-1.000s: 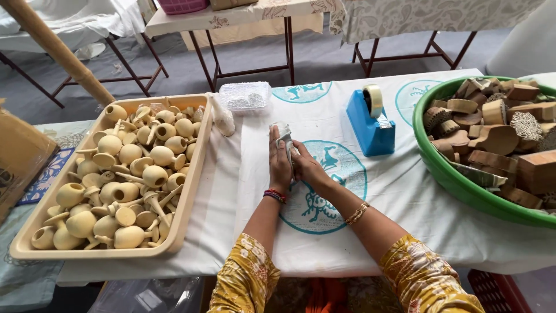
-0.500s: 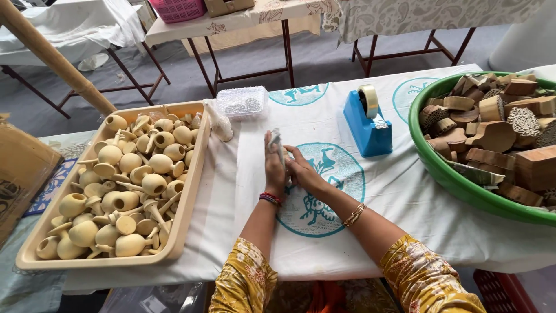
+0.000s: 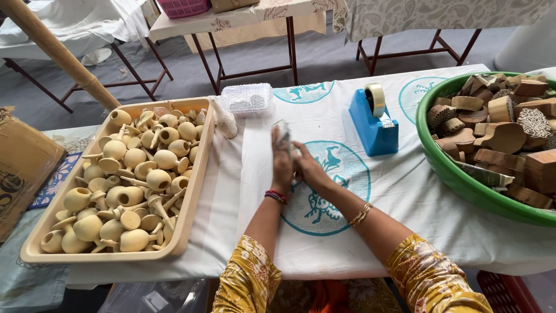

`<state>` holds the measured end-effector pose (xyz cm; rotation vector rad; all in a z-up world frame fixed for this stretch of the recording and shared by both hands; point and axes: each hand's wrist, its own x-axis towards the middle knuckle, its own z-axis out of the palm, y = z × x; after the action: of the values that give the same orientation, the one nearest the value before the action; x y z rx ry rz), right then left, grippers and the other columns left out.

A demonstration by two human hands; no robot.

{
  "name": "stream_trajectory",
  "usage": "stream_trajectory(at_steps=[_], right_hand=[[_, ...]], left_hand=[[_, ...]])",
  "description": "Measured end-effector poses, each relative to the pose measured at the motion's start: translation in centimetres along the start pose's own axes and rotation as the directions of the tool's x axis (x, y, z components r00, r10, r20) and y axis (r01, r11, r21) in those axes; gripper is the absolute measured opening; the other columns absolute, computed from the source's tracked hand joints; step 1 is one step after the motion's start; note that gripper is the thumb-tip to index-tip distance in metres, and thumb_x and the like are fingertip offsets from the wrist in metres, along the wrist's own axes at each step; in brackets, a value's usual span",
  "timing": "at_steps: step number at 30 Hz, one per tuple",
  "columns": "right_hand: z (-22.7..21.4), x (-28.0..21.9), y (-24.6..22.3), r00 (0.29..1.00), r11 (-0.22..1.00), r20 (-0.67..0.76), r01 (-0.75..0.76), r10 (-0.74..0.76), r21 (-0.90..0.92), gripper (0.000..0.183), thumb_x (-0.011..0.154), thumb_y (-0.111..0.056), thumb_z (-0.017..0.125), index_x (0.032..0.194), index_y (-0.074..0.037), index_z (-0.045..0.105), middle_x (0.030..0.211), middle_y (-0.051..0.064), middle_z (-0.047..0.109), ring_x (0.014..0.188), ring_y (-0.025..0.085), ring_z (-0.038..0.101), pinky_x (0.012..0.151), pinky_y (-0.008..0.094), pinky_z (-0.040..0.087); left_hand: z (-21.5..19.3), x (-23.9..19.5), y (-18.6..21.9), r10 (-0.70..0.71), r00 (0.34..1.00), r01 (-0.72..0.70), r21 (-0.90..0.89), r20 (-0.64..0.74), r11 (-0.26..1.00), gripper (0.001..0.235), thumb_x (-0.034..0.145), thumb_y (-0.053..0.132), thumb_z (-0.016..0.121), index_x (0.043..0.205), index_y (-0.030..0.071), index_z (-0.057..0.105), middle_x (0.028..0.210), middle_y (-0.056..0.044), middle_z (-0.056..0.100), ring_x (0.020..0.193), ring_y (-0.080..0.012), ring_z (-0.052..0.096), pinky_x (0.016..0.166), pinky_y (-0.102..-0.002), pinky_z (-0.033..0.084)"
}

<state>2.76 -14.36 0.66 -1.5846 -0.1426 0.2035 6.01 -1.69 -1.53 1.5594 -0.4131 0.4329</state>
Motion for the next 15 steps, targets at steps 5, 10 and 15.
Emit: stream_trajectory(at_steps=[5, 10, 15], right_hand=[[0.6, -2.2, -3.6, 0.993, 1.000, 0.115, -0.019, 0.018, 0.010, 0.058, 0.107, -0.036, 0.037, 0.162, -0.021, 0.026, 0.103, 0.016, 0.060, 0.089, 0.024, 0.059, 0.079, 0.037, 0.051], [-2.2, -0.7, -2.7, 0.991, 0.988, -0.081, 0.118, -0.109, 0.103, 0.060, 0.106, -0.033, 0.039, 0.163, -0.021, 0.024, 0.147, 0.015, 0.048, 0.130, 0.027, 0.055, 0.106, 0.040, 0.051], [-0.6, -0.7, -1.7, 0.997, 0.992, -0.012, 0.071, -0.070, 0.105, 0.058, 0.107, -0.032, 0.029, 0.164, -0.023, 0.018, 0.142, 0.010, 0.049, 0.126, 0.023, 0.056, 0.105, 0.040, 0.052]], left_hand=[[1.2, -0.3, 1.1, -0.080, 0.993, 0.077, -0.040, -0.083, 0.996, 0.063, 0.112, 0.042, 0.027, 0.166, 0.013, 0.013, 0.173, -0.017, 0.003, 0.160, -0.0364, 0.011, 0.127, -0.045, 0.024], [4.2, -2.2, 3.3, -0.015, 0.993, 0.011, 0.035, 0.118, 0.999, 0.065, 0.111, 0.043, 0.029, 0.166, 0.016, 0.009, 0.174, -0.016, -0.011, 0.160, -0.0375, 0.002, 0.126, -0.045, 0.023], [2.1, -0.6, 1.1, -0.029, 0.998, 0.030, -0.025, 0.051, 0.999, 0.064, 0.112, 0.044, 0.030, 0.167, 0.018, 0.012, 0.173, -0.018, 0.000, 0.158, -0.0380, 0.015, 0.123, -0.046, 0.032]])
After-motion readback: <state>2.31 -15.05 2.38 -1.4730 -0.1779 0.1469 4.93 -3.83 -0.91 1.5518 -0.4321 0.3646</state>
